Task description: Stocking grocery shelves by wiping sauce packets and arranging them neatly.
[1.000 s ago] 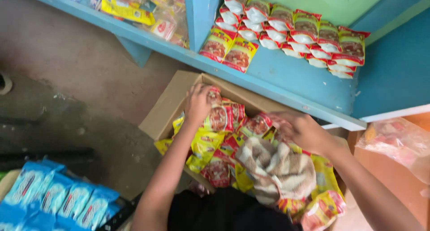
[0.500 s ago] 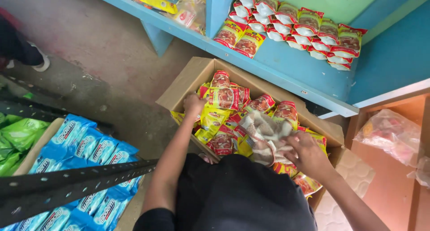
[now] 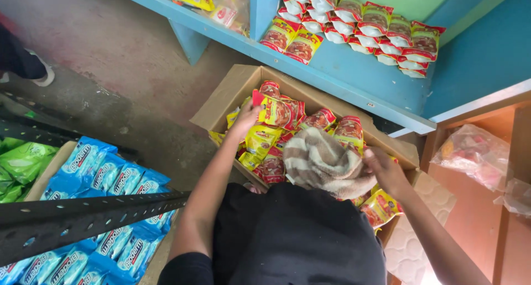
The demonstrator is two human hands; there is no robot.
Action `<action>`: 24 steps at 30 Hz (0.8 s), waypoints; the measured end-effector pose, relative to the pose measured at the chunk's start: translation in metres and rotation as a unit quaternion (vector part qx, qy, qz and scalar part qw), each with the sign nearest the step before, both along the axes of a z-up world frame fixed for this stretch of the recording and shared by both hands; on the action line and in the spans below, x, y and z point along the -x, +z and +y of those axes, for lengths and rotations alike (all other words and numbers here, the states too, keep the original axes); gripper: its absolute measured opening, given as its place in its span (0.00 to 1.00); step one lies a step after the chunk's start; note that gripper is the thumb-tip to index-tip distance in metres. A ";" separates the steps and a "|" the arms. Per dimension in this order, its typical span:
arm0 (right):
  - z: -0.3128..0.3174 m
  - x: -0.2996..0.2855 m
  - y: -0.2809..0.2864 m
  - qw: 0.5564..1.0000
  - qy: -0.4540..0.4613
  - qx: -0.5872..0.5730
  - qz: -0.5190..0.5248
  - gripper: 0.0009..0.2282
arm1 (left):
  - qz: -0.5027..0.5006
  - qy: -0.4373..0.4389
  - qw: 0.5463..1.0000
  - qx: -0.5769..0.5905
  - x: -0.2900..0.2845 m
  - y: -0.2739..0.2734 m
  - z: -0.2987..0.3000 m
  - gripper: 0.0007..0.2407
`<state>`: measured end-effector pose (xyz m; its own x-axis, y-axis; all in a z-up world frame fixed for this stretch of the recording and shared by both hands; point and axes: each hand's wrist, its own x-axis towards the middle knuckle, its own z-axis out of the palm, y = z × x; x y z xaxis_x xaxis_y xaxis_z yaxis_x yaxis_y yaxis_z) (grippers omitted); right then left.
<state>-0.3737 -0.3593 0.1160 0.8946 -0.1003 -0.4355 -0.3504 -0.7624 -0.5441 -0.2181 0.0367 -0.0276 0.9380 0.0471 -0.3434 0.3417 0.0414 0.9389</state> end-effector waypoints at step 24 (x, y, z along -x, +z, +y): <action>0.142 0.043 0.254 0.727 -0.040 -0.185 -0.660 0.22 | -0.176 -0.284 0.775 0.536 0.135 0.358 -0.084 0.17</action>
<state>-0.4167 -0.2169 0.3695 0.5551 -0.2703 0.7867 0.6284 -0.4834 -0.6094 -0.3530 -0.0476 0.3306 0.7469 -0.5436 0.3829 0.3212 0.7992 0.5081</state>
